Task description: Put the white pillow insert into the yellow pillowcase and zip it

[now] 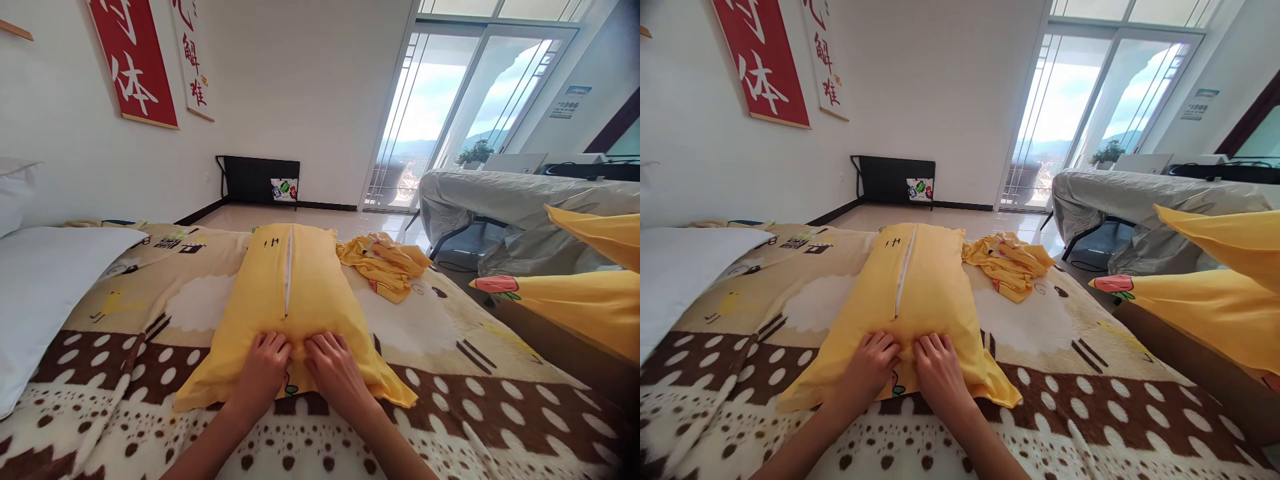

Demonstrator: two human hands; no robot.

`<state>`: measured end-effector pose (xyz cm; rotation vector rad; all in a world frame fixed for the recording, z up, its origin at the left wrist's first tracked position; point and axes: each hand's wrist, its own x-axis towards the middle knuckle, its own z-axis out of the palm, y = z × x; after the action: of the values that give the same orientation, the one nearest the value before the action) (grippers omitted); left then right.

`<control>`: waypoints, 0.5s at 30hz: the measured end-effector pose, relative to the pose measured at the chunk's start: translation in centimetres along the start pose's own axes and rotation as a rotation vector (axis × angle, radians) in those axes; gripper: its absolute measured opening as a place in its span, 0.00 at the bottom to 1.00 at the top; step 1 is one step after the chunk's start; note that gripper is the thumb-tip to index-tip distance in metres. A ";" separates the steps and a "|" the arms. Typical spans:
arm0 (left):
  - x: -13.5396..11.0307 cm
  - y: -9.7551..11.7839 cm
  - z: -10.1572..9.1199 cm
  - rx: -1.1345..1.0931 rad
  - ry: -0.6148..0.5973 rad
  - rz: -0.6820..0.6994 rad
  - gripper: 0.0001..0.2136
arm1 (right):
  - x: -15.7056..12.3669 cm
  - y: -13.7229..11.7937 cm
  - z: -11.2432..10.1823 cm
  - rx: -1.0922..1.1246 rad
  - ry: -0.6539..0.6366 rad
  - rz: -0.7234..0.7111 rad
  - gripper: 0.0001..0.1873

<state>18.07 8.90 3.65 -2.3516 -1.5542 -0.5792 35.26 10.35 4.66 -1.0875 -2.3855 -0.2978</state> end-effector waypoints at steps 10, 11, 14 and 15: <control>0.1 0.2 -1.9 -0.353 -0.115 -0.061 0.09 | -0.1 1.4 0.6 0.180 -0.147 0.012 0.09; 0.0 0.2 -1.8 -0.342 -0.128 -0.041 0.09 | -0.1 1.4 0.2 0.188 -0.162 0.009 0.09; 0.0 0.4 -1.0 -0.225 -0.141 0.028 0.08 | 0.0 1.1 -0.7 0.184 -0.182 -0.002 0.09; 0.0 0.4 -0.7 -0.174 -0.136 0.043 0.08 | 0.0 0.9 -1.0 0.174 -0.176 0.002 0.09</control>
<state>18.28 8.46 4.24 -2.5964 -1.5622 -0.5766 36.25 10.53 5.50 -1.0737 -2.5089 0.0084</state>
